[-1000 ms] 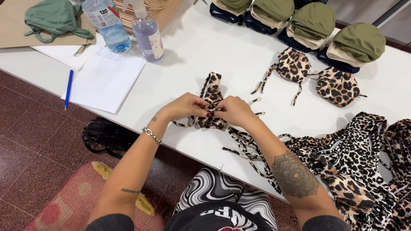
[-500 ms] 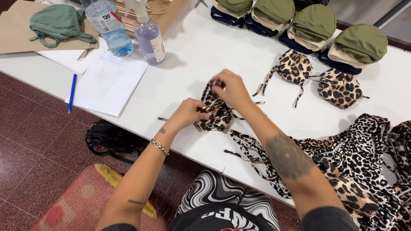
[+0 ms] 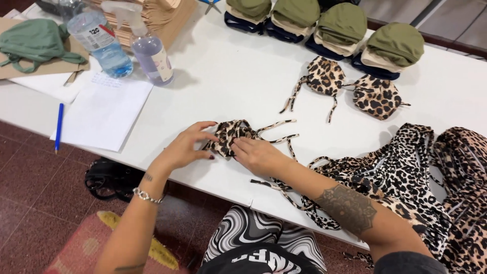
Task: The person folds several leopard-print bikini tops on a white table. They pick up each top, fold it into a compact shape, and place it in a row with the others. The person also handles a leopard-print bikini bottom.
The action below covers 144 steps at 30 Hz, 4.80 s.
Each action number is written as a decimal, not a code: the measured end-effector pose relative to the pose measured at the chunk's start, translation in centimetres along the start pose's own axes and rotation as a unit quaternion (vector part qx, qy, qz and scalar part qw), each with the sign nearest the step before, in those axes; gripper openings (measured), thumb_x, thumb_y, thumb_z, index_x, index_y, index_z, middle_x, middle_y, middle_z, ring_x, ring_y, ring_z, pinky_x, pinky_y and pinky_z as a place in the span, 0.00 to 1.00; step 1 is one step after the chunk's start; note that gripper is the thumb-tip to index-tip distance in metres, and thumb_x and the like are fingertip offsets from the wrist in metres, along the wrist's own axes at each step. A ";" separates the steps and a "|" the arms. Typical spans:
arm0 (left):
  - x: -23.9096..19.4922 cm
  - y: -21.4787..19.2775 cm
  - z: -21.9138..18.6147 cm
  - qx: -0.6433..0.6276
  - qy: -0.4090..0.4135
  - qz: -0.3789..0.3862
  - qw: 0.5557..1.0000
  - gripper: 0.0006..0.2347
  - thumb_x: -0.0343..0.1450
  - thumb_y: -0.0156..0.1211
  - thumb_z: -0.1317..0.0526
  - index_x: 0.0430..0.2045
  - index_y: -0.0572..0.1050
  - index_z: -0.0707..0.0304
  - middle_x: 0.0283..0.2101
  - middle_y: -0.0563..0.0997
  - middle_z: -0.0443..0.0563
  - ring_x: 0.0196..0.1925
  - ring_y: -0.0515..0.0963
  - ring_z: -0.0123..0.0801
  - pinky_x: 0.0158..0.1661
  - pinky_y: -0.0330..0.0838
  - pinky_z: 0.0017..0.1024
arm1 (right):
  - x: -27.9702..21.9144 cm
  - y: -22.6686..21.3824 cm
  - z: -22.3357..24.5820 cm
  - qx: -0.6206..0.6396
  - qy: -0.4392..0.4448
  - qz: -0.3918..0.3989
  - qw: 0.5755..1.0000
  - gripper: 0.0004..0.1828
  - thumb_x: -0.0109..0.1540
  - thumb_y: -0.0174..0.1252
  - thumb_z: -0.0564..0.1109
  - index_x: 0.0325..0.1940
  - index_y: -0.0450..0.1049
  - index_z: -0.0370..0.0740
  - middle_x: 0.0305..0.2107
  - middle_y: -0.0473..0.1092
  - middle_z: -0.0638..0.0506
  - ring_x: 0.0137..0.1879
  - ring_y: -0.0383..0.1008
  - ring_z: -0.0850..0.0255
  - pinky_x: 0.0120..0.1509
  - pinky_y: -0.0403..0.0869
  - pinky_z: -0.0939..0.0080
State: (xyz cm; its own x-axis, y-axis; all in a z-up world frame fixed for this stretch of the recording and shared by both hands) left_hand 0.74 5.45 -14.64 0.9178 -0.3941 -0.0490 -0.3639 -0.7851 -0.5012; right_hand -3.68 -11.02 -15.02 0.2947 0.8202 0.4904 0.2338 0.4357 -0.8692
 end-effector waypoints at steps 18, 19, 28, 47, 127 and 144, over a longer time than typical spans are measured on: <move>4.2 1.0 -1.3 -0.169 -0.004 -0.245 0.955 0.09 0.72 0.69 0.55 0.25 0.83 0.58 0.19 0.82 0.46 0.24 0.78 0.22 0.29 0.76 0.24 | -2.2 -4.2 -7.7 0.496 0.353 -0.311 0.730 0.48 0.57 0.73 0.48 0.75 0.56 0.36 0.61 0.66 0.43 0.66 0.68 0.56 0.72 0.68 0.57; 4.0 1.3 -3.6 -0.257 -0.013 -0.244 0.935 0.08 0.71 0.69 0.57 0.27 0.83 0.62 0.21 0.83 0.50 0.25 0.79 0.24 0.29 0.78 0.26 | -3.2 -1.9 -7.8 0.501 0.388 -0.258 0.729 0.57 0.49 0.79 0.49 0.74 0.55 0.32 0.62 0.64 0.36 0.68 0.66 0.48 0.74 0.67 0.50; 4.7 3.3 -10.7 -0.454 -0.004 -0.171 0.874 0.10 0.71 0.68 0.58 0.39 0.81 0.66 0.33 0.85 0.57 0.35 0.85 0.33 0.37 0.83 0.32 | -3.1 3.5 -2.9 0.679 0.440 -0.203 0.552 0.28 0.55 0.74 0.39 0.54 0.69 0.34 0.41 0.71 0.43 0.42 0.69 0.57 0.45 0.69 0.57; 11.4 6.8 -9.0 -0.341 0.006 -0.082 0.937 0.15 0.77 0.57 0.57 0.49 0.74 0.73 0.47 0.82 0.68 0.52 0.83 0.49 0.50 0.80 0.44 | -4.7 -7.6 -10.7 0.669 0.537 -0.295 0.420 0.35 0.67 0.46 0.60 0.67 0.54 0.29 0.56 0.54 0.31 0.60 0.51 0.49 0.62 0.53 0.51; 10.7 31.5 -15.3 -0.089 -0.045 0.199 0.975 0.13 0.75 0.56 0.63 0.49 0.77 0.73 0.37 0.86 0.59 0.31 0.81 0.32 0.29 0.79 0.26 | -35.7 -25.1 -6.4 0.008 0.705 0.011 0.709 0.45 0.55 0.72 0.59 0.66 0.64 0.29 0.55 0.71 0.29 0.63 0.71 0.34 0.66 0.71 0.39; 1.8 27.7 -19.2 -0.036 0.043 0.320 0.946 0.08 0.80 0.47 0.63 0.31 0.72 0.56 0.23 0.82 0.42 0.14 0.64 0.18 0.17 0.56 0.16 | -35.2 -37.2 -6.7 0.168 0.635 -0.152 0.739 0.11 0.58 0.54 0.28 0.38 0.68 0.42 0.28 0.63 0.55 0.27 0.59 0.71 0.26 0.58 0.74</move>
State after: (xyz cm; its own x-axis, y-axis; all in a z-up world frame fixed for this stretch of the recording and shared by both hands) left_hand -10.77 -26.19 -12.02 0.4909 -0.8343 -0.2509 -0.8530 -0.4017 -0.3331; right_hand -16.57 -58.59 0.52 0.9574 -0.2498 0.1449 0.2872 0.7711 -0.5683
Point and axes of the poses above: each hand's wrist, its own x-axis towards the middle knuckle, its own y-axis out of the palm, z = x × y, the point moved 8 cm from there along x, towards the middle knuckle
